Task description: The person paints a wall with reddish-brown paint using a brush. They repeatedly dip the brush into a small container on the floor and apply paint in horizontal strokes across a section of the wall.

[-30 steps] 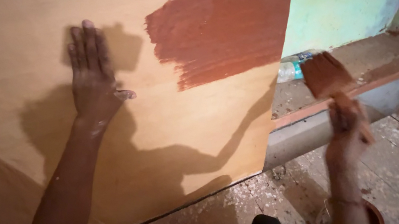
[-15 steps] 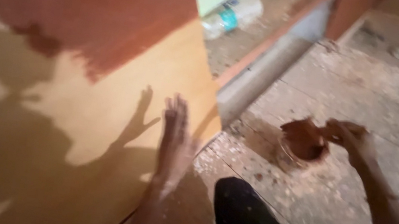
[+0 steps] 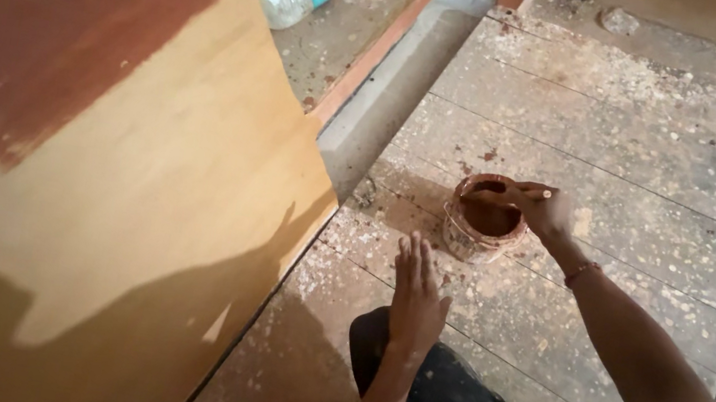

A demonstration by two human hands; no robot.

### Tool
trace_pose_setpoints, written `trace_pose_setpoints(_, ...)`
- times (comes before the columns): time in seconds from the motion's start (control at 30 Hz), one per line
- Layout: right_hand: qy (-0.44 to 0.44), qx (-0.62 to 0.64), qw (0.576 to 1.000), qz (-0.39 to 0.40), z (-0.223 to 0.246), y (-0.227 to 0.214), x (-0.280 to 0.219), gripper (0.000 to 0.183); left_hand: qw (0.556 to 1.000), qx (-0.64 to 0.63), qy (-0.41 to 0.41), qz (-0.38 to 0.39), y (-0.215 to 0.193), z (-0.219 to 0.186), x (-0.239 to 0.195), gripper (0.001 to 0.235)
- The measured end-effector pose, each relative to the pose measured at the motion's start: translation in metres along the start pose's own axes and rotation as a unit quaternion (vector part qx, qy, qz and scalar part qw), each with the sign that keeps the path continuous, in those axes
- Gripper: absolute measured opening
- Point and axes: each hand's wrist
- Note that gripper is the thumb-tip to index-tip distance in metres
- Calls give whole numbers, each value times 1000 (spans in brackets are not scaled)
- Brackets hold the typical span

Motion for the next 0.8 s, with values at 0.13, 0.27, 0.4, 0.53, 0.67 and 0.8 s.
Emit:
trace_pose_setpoints(0.13,-89,16,995,40,-20,23,-1,27,998,14,52,-30,1,-4,-7,103)
trace_pose_setpoints(0.27,2,-43,994,105,-35,24,3,27,999,-7,36,-30,-1,-5,-9,104)
trace_pose_setpoints(0.4,-50,92,987,126,-48,-10,-8,23,997,-3,37,-72,-4,4,-13,100)
trace_pose_setpoints(0.53,-102,50,986,118,-49,-50,-26,24,993,-21,52,-102,-4,8,-15,97)
trace_pose_setpoints(0.67,-120,-49,987,99,-43,-72,-37,23,992,-33,72,-100,-1,3,-15,95)
trace_pose_setpoints(0.8,-125,-97,983,94,-33,-87,-39,24,992,-41,78,-90,-1,-1,-14,95)
Point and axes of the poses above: each hand's wrist, its own x-axis towards the middle knuckle, its own y-axis out of the palm, z = x × y, and after that the axes turned 1 degree about x, right-handed
